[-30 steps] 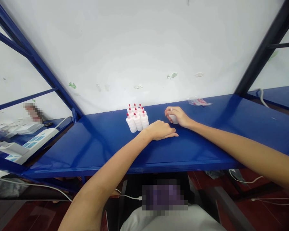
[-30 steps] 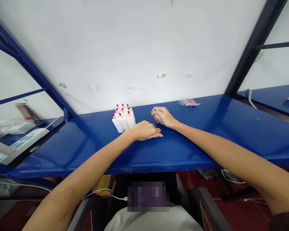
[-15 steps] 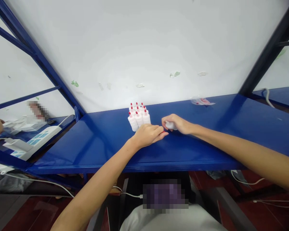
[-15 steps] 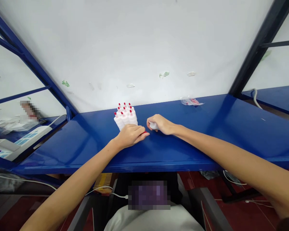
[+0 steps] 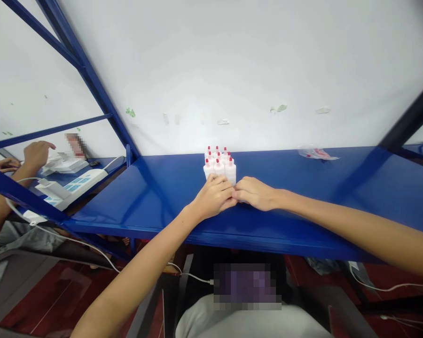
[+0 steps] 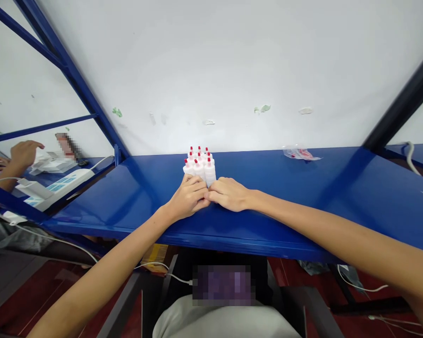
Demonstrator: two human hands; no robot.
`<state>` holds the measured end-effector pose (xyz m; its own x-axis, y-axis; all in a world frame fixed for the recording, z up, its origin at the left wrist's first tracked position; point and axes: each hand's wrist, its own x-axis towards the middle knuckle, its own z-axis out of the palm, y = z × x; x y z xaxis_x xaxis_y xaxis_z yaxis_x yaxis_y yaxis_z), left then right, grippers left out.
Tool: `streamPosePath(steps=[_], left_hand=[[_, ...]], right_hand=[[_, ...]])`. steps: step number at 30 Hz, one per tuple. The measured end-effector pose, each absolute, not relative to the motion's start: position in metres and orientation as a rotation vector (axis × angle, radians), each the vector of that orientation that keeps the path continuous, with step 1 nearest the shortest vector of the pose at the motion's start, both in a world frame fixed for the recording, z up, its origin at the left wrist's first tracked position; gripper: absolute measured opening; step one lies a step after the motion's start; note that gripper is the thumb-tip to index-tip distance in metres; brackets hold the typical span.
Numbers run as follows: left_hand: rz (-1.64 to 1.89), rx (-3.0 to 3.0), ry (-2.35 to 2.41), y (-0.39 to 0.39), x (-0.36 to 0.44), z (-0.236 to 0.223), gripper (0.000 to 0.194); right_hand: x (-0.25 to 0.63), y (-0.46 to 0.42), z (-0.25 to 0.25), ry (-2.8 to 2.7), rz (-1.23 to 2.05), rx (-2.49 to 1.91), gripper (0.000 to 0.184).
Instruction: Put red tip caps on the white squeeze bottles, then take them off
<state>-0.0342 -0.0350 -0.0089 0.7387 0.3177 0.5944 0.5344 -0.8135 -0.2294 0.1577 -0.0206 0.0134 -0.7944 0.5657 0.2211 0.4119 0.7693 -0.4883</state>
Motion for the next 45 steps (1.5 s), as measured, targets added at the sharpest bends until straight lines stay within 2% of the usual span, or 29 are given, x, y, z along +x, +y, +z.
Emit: streamPosePath(steps=[9, 14, 20, 27, 33, 39, 45], left_hand=[[-0.694, -2.749, -0.809, -0.032, -0.038, -0.018, 0.037], [-0.804, -2.901, -0.909, -0.035, -0.040, -0.016, 0.034], [-0.926, -3.025, -1.271, -0.036, -0.046, -0.002, 0.051], [-0.733, -2.982, -1.459, -0.029, -0.047, -0.005, 0.057], [-0.908, -2.835, -1.302, -0.032, -0.044, -0.007, 0.055], [-0.992, -2.638, -0.769, -0.037, -0.034, -0.012, 0.047], [-0.983, -2.494, -0.597, -0.037, -0.032, -0.013, 0.045]], right_hand=[[0.151, -0.022, 0.014, -2.635, 0.594, -0.772, 0.031], [0.154, -0.023, 0.006, -2.524, 0.547, -0.812, 0.033], [0.170, -0.014, 0.002, -2.255, 0.577, -0.990, 0.041], [0.173, -0.004, -0.006, -2.051, 0.719, -0.927, 0.031], [0.172, -0.008, -0.011, -1.994, 0.744, -0.946, 0.024], [0.166, -0.022, -0.006, -2.310, 0.661, -0.706, 0.042], [0.164, -0.026, -0.006, -2.458, 0.608, -0.617, 0.040]])
